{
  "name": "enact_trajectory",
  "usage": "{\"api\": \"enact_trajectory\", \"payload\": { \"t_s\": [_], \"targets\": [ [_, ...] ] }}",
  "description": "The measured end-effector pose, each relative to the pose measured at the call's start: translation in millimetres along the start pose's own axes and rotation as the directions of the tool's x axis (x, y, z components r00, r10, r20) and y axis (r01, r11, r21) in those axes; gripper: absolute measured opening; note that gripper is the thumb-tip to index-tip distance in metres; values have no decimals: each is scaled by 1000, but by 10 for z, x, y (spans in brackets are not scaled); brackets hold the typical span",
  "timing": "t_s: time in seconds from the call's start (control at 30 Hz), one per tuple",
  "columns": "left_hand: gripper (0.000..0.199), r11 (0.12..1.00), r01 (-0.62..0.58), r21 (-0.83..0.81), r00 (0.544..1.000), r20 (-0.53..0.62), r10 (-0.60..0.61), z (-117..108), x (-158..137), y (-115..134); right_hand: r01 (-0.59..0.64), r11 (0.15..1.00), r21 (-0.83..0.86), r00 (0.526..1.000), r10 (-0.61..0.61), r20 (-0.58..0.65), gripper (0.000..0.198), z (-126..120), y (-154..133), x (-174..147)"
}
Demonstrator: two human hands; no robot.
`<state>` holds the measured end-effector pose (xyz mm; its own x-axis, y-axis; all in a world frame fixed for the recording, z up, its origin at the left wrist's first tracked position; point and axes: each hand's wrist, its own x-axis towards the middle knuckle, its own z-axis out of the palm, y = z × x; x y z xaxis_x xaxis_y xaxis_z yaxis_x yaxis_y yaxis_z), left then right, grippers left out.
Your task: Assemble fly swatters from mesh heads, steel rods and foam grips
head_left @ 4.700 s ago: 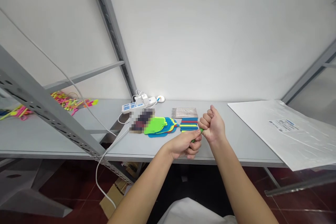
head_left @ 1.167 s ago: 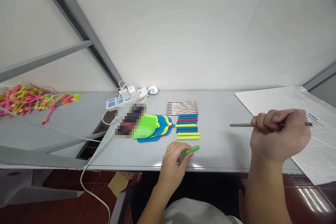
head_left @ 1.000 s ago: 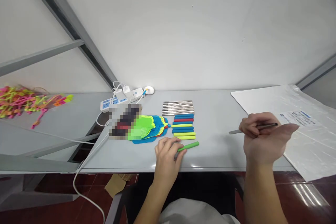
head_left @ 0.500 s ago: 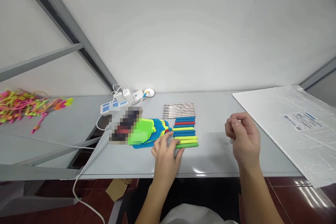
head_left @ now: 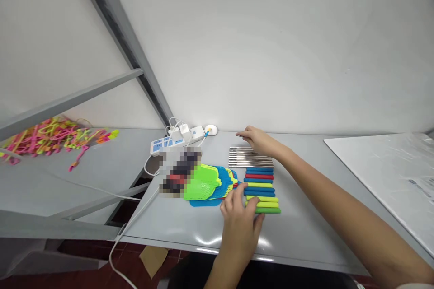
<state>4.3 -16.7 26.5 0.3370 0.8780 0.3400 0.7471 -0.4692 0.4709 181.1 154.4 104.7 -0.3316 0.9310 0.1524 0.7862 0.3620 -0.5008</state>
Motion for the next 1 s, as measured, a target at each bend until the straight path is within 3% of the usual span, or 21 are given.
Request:
{"api": "enact_trajectory", "payload": {
  "t_s": [0.13, 0.3, 0.53, 1.0],
  "targets": [
    [27, 1000, -24, 3, 1000, -12, 24, 21, -43, -34, 44, 998, -32, 989, -39, 144, 38, 223, 172, 349],
    [22, 1000, 14, 2, 1000, -26, -14, 59, -56, -22, 40, 998, -51, 968, -26, 248, 36, 329, 329, 469],
    [29, 999, 30, 33, 993, -113, -27, 174, -61, -46, 28, 999, -27, 967, -20, 254, 37, 283, 385, 443],
    [23, 999, 41, -20, 996, -73, -42, 135, -57, -43, 37, 999, -18, 967, -31, 252, 33, 231, 382, 307]
  ]
}}
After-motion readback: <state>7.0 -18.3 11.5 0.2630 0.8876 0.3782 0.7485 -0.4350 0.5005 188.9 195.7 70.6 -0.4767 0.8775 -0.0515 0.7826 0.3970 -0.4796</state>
